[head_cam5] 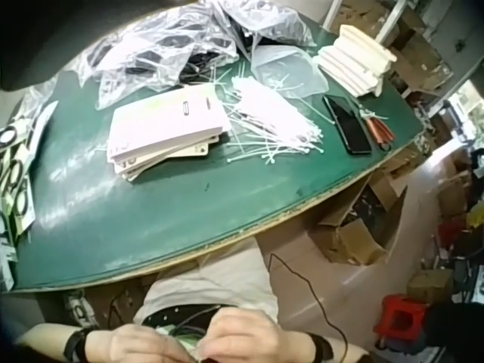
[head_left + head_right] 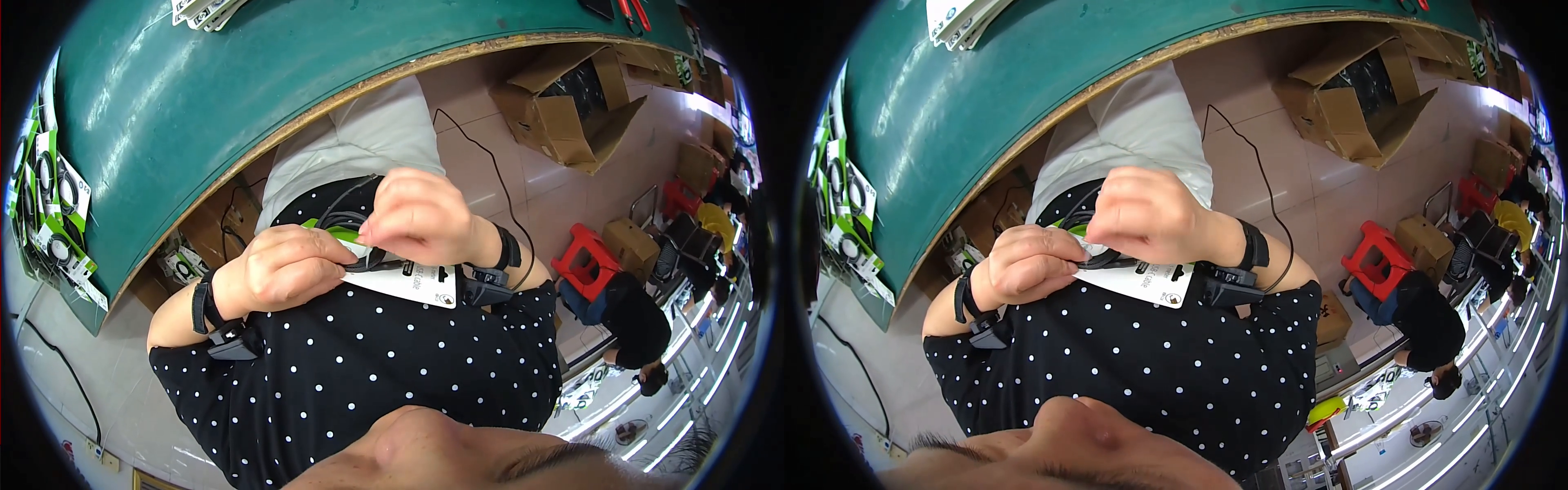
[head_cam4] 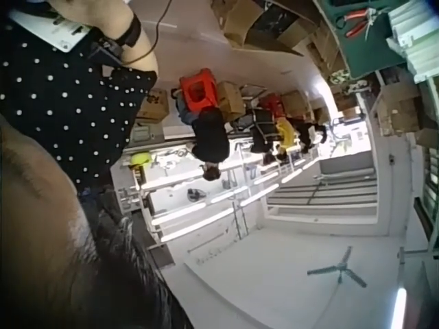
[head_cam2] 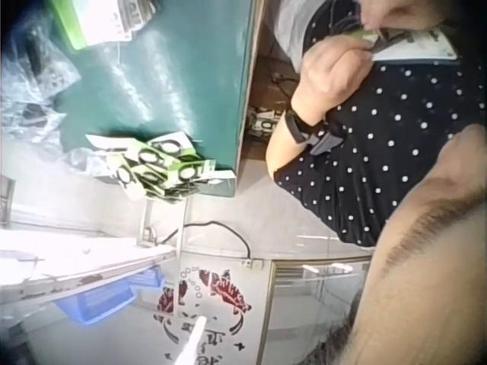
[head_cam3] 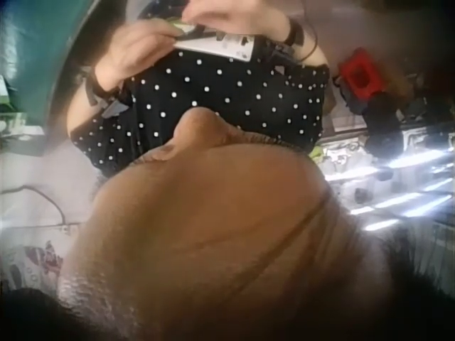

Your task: The person picks up a cable and a card, fits the cable into the card, and secures it by hand with a zip tie before repeating the process for a second cable.

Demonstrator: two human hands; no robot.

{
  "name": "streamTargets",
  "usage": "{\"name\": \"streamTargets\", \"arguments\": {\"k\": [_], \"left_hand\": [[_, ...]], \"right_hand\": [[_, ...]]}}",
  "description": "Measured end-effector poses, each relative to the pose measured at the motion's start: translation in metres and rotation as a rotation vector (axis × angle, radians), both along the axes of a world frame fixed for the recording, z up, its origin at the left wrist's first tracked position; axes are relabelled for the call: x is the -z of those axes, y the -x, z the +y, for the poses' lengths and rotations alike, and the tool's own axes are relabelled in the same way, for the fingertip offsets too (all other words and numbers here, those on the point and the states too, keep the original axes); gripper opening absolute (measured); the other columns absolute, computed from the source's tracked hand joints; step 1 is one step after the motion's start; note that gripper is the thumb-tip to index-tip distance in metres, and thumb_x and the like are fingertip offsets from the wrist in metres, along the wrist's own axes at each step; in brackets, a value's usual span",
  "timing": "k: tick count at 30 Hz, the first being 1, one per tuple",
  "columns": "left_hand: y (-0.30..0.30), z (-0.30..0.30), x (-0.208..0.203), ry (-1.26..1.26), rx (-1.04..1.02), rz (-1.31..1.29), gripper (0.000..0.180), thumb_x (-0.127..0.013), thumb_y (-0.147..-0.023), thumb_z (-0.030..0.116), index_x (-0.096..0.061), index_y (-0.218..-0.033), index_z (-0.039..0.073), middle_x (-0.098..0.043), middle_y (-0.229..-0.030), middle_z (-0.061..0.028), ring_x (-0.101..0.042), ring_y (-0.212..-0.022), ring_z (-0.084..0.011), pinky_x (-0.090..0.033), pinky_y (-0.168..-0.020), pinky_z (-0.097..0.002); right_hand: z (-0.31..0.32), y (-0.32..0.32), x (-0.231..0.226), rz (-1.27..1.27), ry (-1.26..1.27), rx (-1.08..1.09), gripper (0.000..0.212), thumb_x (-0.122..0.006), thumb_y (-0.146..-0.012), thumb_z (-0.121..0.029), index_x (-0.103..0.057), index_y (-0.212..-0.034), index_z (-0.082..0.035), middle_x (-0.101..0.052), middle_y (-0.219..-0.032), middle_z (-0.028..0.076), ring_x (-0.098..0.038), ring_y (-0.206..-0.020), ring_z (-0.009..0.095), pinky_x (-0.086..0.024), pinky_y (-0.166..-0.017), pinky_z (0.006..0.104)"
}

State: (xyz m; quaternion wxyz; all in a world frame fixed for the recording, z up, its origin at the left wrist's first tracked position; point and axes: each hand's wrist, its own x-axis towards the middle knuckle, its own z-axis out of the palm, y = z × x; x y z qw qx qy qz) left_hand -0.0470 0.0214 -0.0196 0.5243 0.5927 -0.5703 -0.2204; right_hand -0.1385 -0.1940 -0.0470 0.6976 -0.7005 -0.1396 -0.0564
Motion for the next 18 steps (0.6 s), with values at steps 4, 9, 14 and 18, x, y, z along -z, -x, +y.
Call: {"name": "streamTargets", "arguments": {"k": [4,9,14,18], "left_hand": [[0.0,0.001,0.002,-0.011,0.01,0.01,0.02,-0.077,-0.065,-0.002,-0.061,-0.076,-0.001,-0.068,-0.086,-0.0136,-0.07,-0.074,-0.028,-0.059,-0.062,-0.0352],[-0.001,0.001,0.005,-0.065,0.017,0.004,0.021,-0.077,-0.063,0.0,-0.061,-0.076,0.0,-0.069,-0.087,-0.0114,-0.071,-0.076,-0.0259,-0.059,-0.061,-0.0343],[-0.003,-0.001,0.005,-0.102,0.017,0.009,0.021,-0.078,-0.063,0.0,-0.062,-0.076,0.002,-0.069,-0.087,-0.0097,-0.07,-0.078,-0.0236,-0.058,-0.06,-0.0333],[-0.002,0.0,0.008,-0.083,-0.002,0.006,0.021,-0.078,-0.062,0.001,-0.062,-0.075,0.002,-0.069,-0.087,-0.0099,-0.07,-0.077,-0.0239,-0.058,-0.06,-0.0333]], "right_hand": [[-0.003,-0.002,0.002,-0.356,0.27,0.015,0.015,-0.078,-0.069,-0.006,-0.07,-0.081,-0.006,-0.063,-0.077,0.003,-0.062,-0.068,0.018,-0.046,-0.049,0.0286],[-0.007,-0.003,-0.009,-0.349,0.462,-0.07,0.015,-0.076,-0.068,-0.01,-0.069,-0.081,-0.008,-0.062,-0.076,0.0,-0.061,-0.067,0.017,-0.043,-0.047,0.0273],[-0.007,-0.003,-0.008,-0.323,0.455,-0.084,0.012,-0.074,-0.069,-0.01,-0.068,-0.079,-0.009,-0.062,-0.076,-0.001,-0.06,-0.067,0.017,-0.042,-0.047,0.0273],[-0.006,-0.004,-0.004,-0.315,0.449,-0.089,0.011,-0.074,-0.07,-0.011,-0.068,-0.079,-0.009,-0.062,-0.077,-0.001,-0.06,-0.067,0.017,-0.041,-0.047,0.0271]]}}
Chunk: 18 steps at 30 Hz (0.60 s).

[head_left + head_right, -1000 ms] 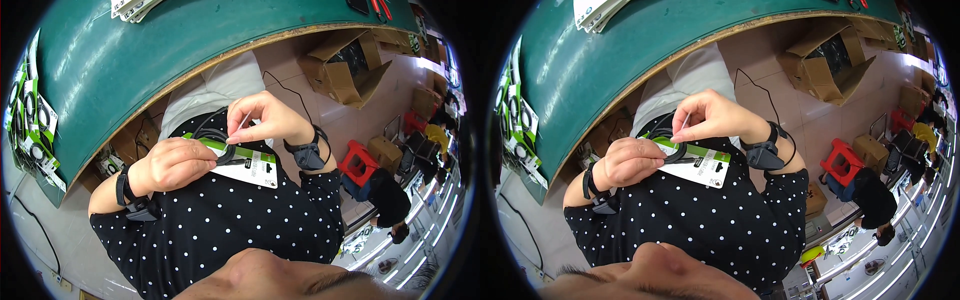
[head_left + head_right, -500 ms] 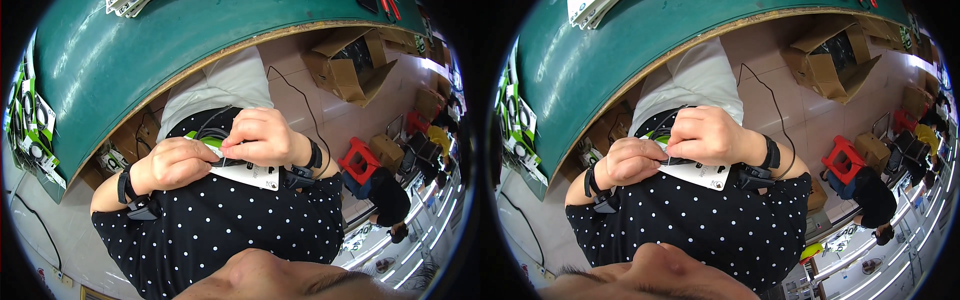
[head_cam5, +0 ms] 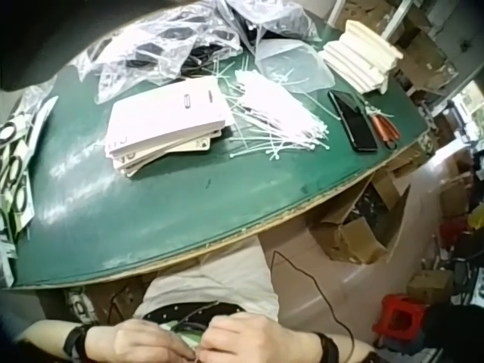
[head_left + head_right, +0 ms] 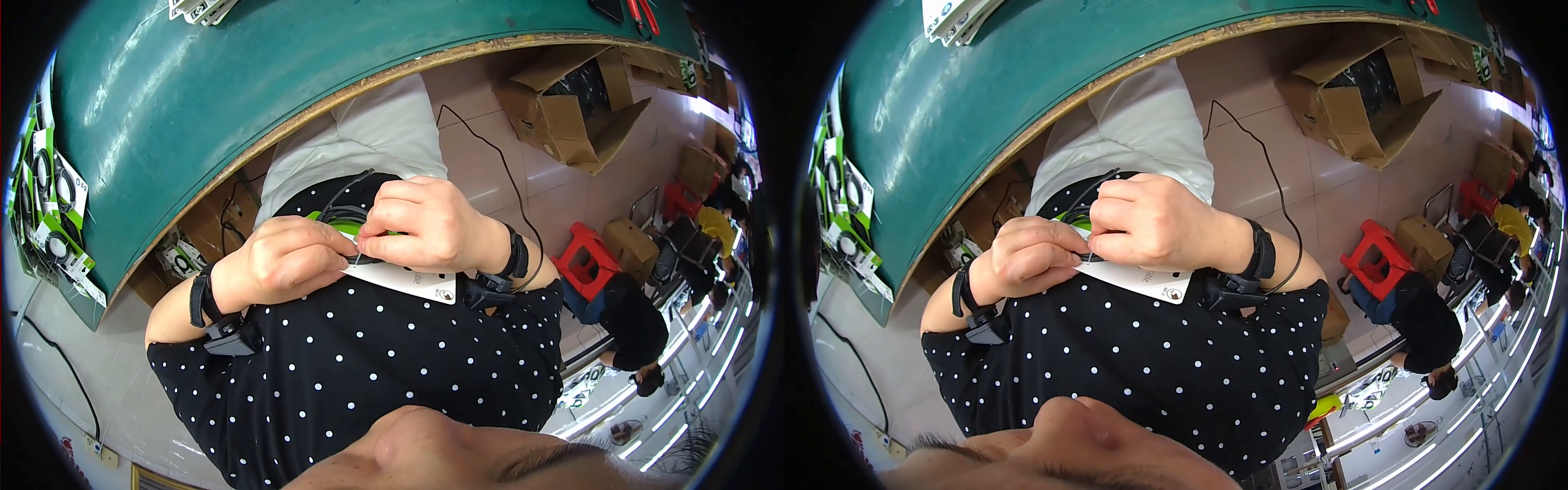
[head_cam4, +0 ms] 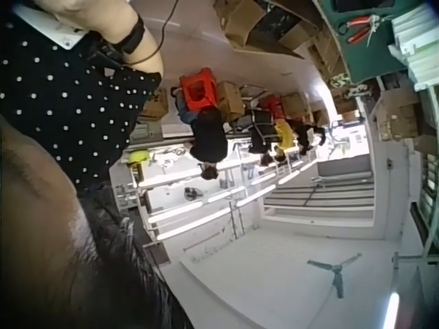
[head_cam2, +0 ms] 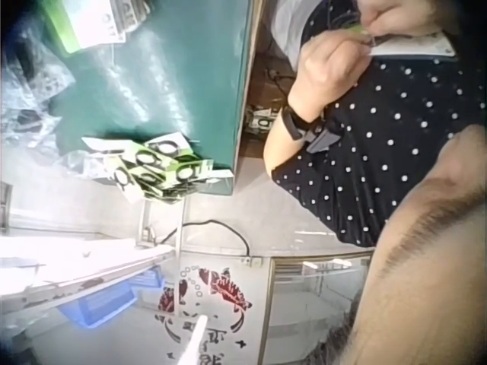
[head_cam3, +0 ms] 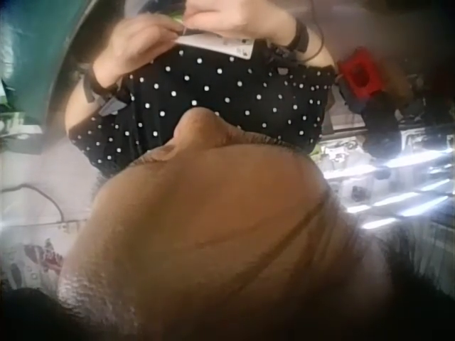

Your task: The person picks up a cable and a card, fits the cable into the card, and secures it by hand with a zip tie before repeating the process for a second cable.

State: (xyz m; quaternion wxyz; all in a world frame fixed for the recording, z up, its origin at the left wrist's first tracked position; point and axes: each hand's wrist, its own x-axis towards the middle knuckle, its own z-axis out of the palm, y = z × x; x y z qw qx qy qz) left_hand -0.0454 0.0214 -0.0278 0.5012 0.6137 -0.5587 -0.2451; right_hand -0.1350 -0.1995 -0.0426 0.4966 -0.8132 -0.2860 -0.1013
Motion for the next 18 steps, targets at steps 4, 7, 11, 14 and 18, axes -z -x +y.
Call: {"name": "streamTargets", "arguments": {"k": [4,7,11,14,18], "left_hand": [[-0.001,0.0,0.0,-0.004,0.004,-0.001,0.019,-0.078,-0.065,0.001,-0.064,-0.077,0.002,-0.07,-0.085,-0.0112,-0.07,-0.076,-0.0252,-0.056,-0.06,-0.032],[-0.004,-0.002,0.002,-0.001,-0.01,0.016,0.019,-0.078,-0.065,0.0,-0.063,-0.076,0.003,-0.07,-0.083,-0.0105,-0.07,-0.074,-0.024,-0.055,-0.059,-0.0312],[-0.007,-0.002,0.003,-0.063,-0.035,0.078,0.019,-0.078,-0.063,-0.001,-0.062,-0.073,0.004,-0.07,-0.083,-0.0081,-0.069,-0.073,-0.0225,-0.055,-0.059,-0.0312],[-0.01,-0.003,0.002,-0.103,-0.052,0.115,0.019,-0.078,-0.063,-0.001,-0.062,-0.072,0.004,-0.071,-0.083,-0.0071,-0.069,-0.072,-0.0222,-0.055,-0.06,-0.0314],[-0.012,-0.005,0.004,-0.111,-0.068,0.145,0.019,-0.08,-0.064,0.0,-0.062,-0.072,0.004,-0.071,-0.082,-0.0074,-0.069,-0.071,-0.0222,-0.055,-0.059,-0.0307]], "right_hand": [[0.001,-0.002,-0.002,-0.001,-0.001,-0.007,0.012,-0.074,-0.068,-0.011,-0.068,-0.078,-0.008,-0.062,-0.077,0.0,-0.06,-0.066,0.017,-0.043,-0.048,0.0276],[0.001,-0.003,0.002,-0.016,-0.017,0.001,0.012,-0.074,-0.068,-0.01,-0.069,-0.079,-0.008,-0.063,-0.078,0.0,-0.061,-0.066,0.018,-0.045,-0.049,0.028],[-0.002,-0.003,0.002,-0.025,-0.021,0.008,0.013,-0.073,-0.068,-0.009,-0.069,-0.08,-0.006,-0.064,-0.079,0.002,-0.062,-0.066,0.019,-0.048,-0.051,0.0286],[-0.002,-0.005,0.004,-0.029,-0.042,0.005,0.013,-0.073,-0.068,-0.008,-0.07,-0.081,-0.006,-0.065,-0.081,0.003,-0.063,-0.067,0.019,-0.049,-0.052,0.029],[-0.001,-0.007,0.006,-0.026,-0.095,-0.004,0.013,-0.073,-0.069,-0.007,-0.07,-0.082,-0.004,-0.066,-0.082,0.005,-0.063,-0.067,0.02,-0.049,-0.053,0.0297]]}}
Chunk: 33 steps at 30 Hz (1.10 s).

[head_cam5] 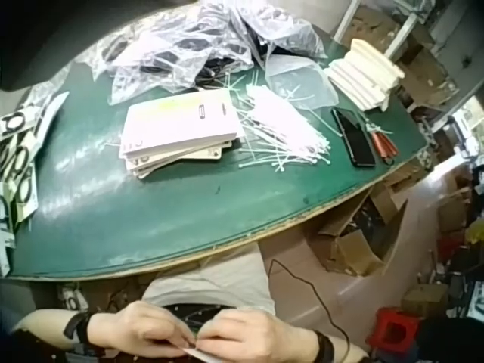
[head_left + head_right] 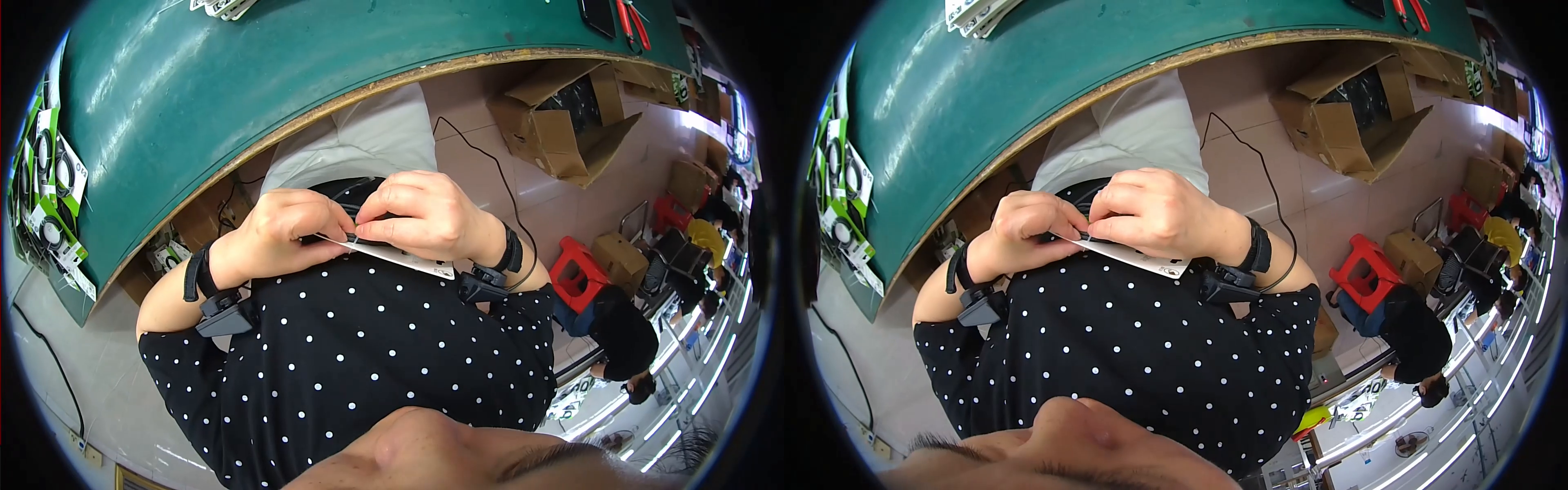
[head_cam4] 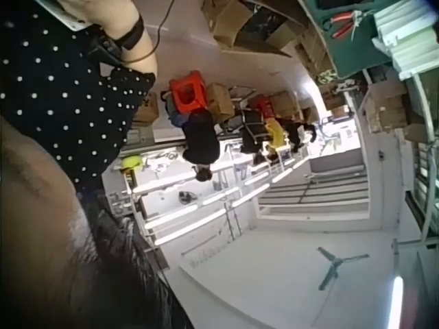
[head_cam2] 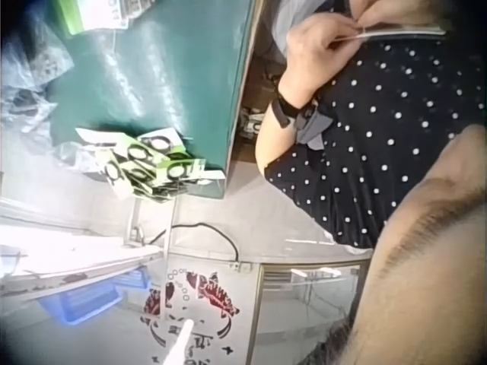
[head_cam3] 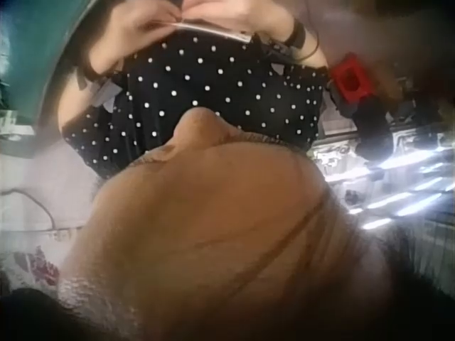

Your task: The person picks up a cable and a card, fits the cable into the card, and secures it by hand with a zip tie before repeating the process for a second cable.

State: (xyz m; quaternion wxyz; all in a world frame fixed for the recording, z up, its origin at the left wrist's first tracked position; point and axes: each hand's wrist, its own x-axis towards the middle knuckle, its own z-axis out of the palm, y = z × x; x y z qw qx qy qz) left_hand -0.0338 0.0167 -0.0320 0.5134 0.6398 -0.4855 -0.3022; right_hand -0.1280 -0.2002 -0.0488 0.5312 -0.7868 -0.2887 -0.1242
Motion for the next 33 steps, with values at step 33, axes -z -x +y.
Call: {"name": "streamTargets", "arguments": {"k": [33], "left_hand": [[-0.003,-0.001,0.003,0.006,-0.087,0.058,0.018,-0.081,-0.066,0.001,-0.064,-0.073,0.003,-0.072,-0.082,-0.0093,-0.07,-0.073,-0.0215,-0.055,-0.062,-0.0288]], "right_hand": [[-0.004,-0.013,0.001,0.072,0.003,0.01,0.017,-0.076,-0.071,0.0,-0.069,-0.085,-0.005,-0.066,-0.085,0.005,-0.061,-0.072,0.021,-0.048,-0.059,0.0301]]}}
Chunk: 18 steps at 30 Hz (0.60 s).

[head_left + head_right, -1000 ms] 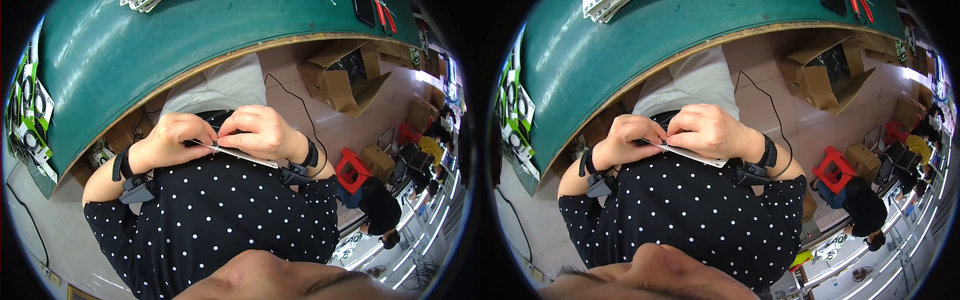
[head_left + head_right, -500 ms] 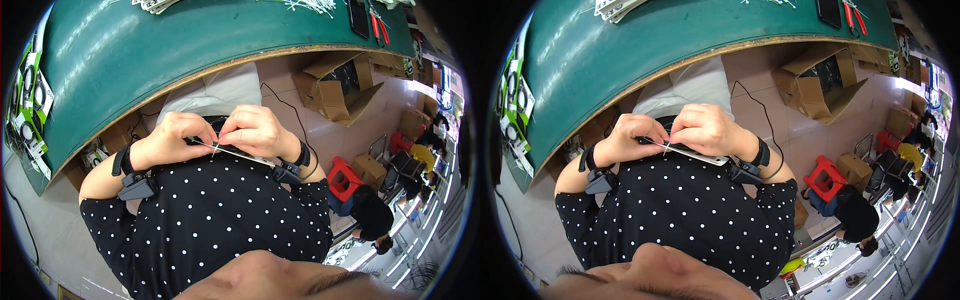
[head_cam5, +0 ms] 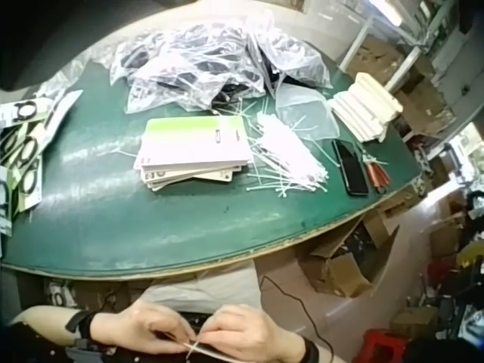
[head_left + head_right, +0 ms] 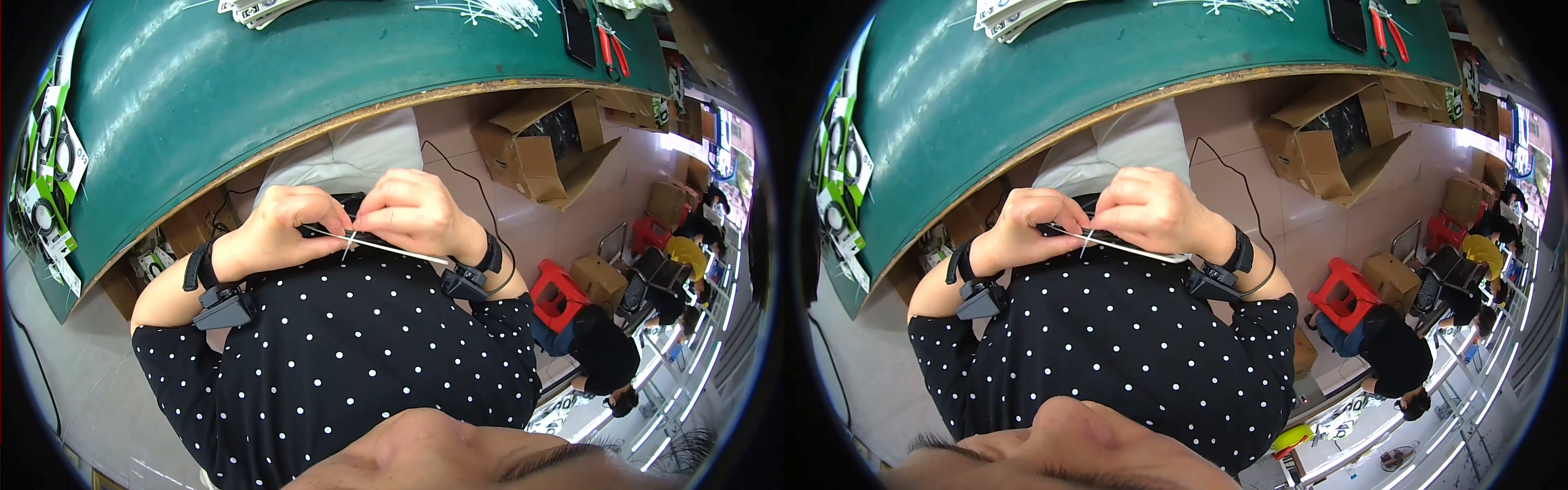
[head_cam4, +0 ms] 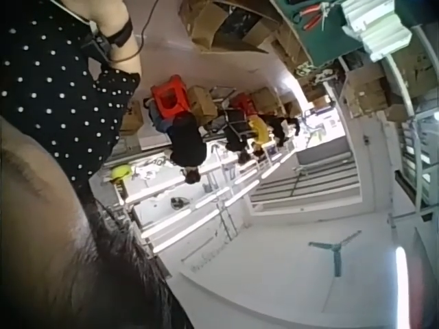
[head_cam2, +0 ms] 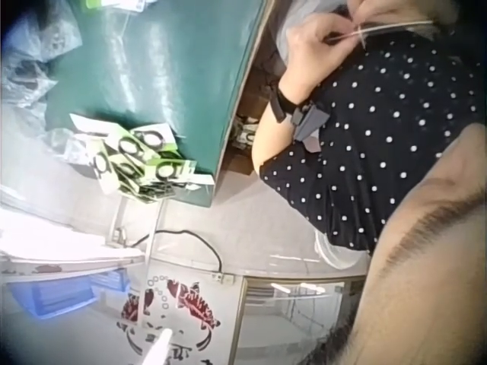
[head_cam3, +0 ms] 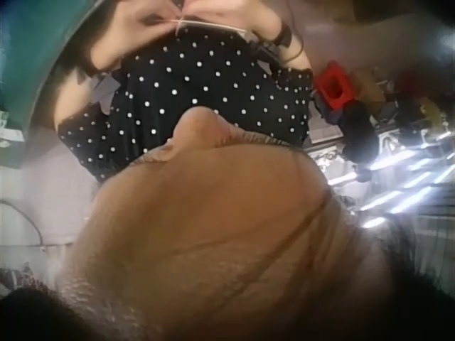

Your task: The person picks up a cable and a card, fits the cable into the card, and secures it by hand with a zip tie before repeating the process for a second cable.

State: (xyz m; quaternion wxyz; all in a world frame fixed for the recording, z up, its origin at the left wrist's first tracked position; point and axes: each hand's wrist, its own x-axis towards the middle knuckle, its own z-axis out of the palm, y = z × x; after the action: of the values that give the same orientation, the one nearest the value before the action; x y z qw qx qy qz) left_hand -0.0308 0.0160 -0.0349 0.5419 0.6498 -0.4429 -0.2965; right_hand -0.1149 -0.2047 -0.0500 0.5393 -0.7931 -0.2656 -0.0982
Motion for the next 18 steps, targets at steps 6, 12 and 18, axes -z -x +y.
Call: {"name": "streamTargets", "arguments": {"k": [6,12,18], "left_hand": [[-0.011,-0.007,-0.037,0.122,-0.117,-0.156,0.02,-0.081,-0.064,0.0,-0.064,-0.075,0.003,-0.072,-0.08,-0.0102,-0.07,-0.074,-0.0223,-0.055,-0.063,-0.0292],[-0.019,-0.018,-0.07,0.335,-0.277,-0.663,0.023,-0.078,-0.064,-0.006,-0.061,-0.079,-0.002,-0.07,-0.087,-0.017,-0.071,-0.078,-0.0283,-0.056,-0.065,-0.0326],[-0.016,-0.022,-0.073,0.382,-0.328,-0.884,0.025,-0.077,-0.064,-0.008,-0.06,-0.081,-0.004,-0.069,-0.092,-0.0206,-0.071,-0.08,-0.0321,-0.057,-0.068,-0.0355]], "right_hand": [[-0.025,0.0,-0.025,-0.088,-0.393,0.74,0.015,-0.068,-0.085,-0.003,-0.064,-0.099,-0.002,-0.062,-0.086,0.009,-0.058,-0.081,0.019,-0.048,-0.066,0.0291],[-0.015,0.035,-0.066,-0.08,-0.318,0.13,0.022,-0.073,-0.085,-0.014,-0.064,-0.102,-0.002,-0.066,-0.096,0.01,-0.062,-0.077,0.017,-0.047,-0.065,0.0256],[0.035,0.002,-0.069,0.389,-0.478,0.376,0.01,-0.073,-0.082,-0.002,-0.069,-0.092,-0.001,-0.069,-0.088,0.007,-0.063,-0.08,0.012,-0.048,-0.067,0.0251]]}}
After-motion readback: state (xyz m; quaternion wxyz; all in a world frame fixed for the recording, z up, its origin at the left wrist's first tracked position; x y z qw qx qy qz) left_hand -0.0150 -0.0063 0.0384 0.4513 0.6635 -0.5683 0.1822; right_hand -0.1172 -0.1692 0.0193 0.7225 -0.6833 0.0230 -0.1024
